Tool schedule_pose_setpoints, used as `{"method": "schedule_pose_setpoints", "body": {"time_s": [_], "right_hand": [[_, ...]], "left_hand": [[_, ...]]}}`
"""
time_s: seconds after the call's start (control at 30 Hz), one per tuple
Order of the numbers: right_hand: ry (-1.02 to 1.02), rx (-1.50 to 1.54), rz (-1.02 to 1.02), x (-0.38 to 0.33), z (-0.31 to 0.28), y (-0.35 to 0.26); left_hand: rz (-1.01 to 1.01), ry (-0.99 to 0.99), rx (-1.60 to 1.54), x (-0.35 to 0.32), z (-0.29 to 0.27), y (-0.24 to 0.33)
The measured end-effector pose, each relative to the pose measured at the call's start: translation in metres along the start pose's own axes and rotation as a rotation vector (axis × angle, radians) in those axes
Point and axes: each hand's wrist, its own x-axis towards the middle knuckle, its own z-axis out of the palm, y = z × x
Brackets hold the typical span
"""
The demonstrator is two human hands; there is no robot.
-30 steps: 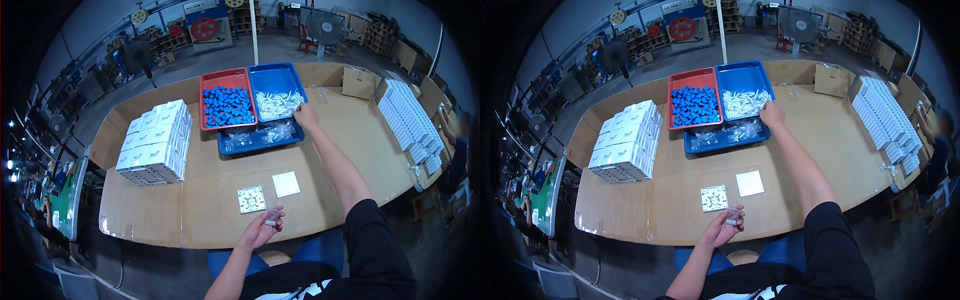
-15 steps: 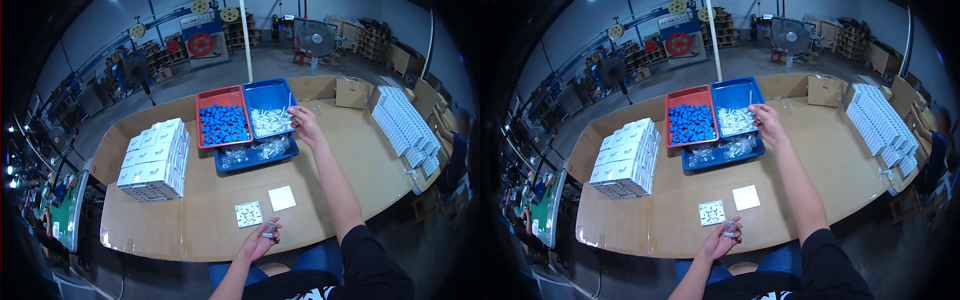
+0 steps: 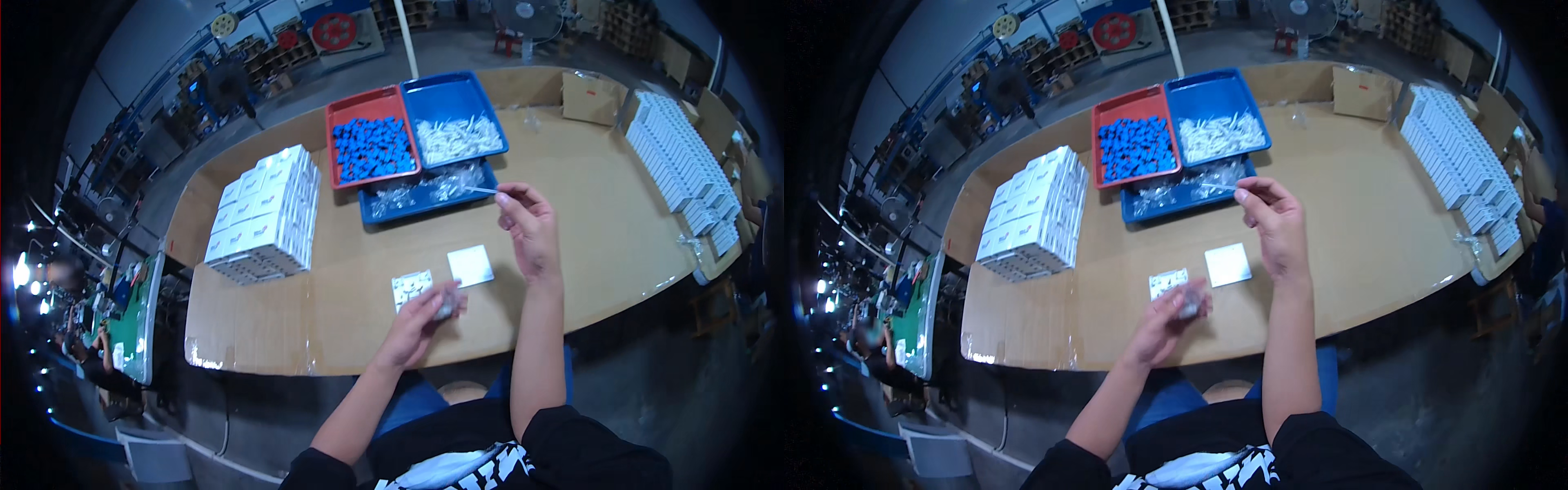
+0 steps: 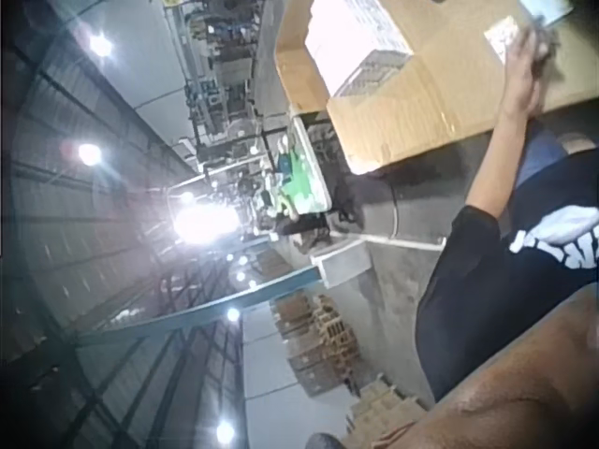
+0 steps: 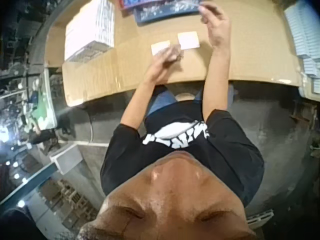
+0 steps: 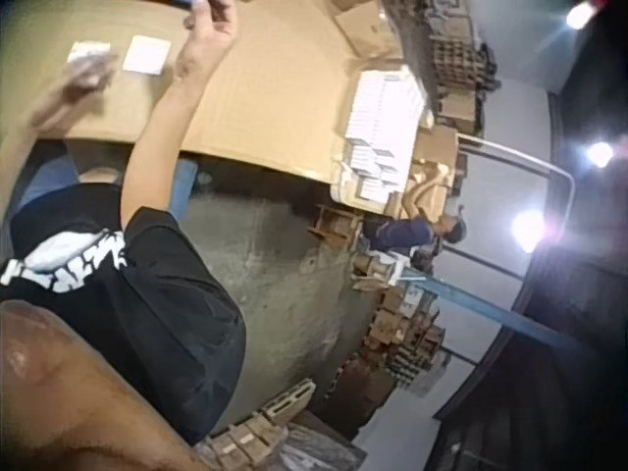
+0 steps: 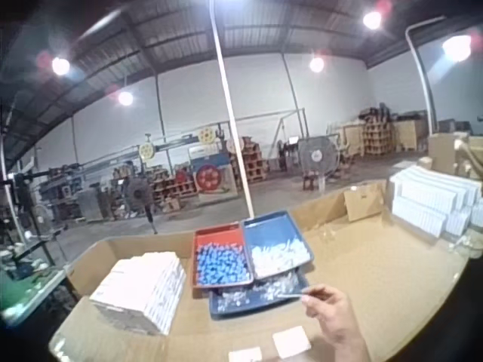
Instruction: The recorder is assembling small electronic components by placing blue plastic covers and small screws into white rectangular casings, then closing the casings.
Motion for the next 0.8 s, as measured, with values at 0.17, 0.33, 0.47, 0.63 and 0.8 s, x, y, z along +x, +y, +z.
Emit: {"method": "schedule_pose_setpoints", "body": {"time_s": [0.17, 0.33, 0.47, 0.63, 0.8], "right_hand": [[-0.015, -0.234, -0.044, -0.036, 0.011, -0.017], [-0.210, -0.353, 0.032, -0.055, 0.020, -0.027], [-0.242, -0.531, -0.030, -0.060, 0.004, -0.039], [-0.311, -0.678, 0.026, -0.059, -0.001, -0.049], [-0.515, -0.644, 0.224, -0.057, -0.011, -0.039]], "left_hand": [[0.361, 0.154, 0.042, 0.009, 0.031, 0.032], [0.132, 0.078, -0.447, -0.008, 0.042, 0.006], [0.064, 0.003, -0.540, -0.006, 0.052, 0.000], [-0.082, 0.027, -0.519, -0.005, 0.050, -0.002], [-0.160, 0.043, -0.444, -0.003, 0.058, -0.005]]}}
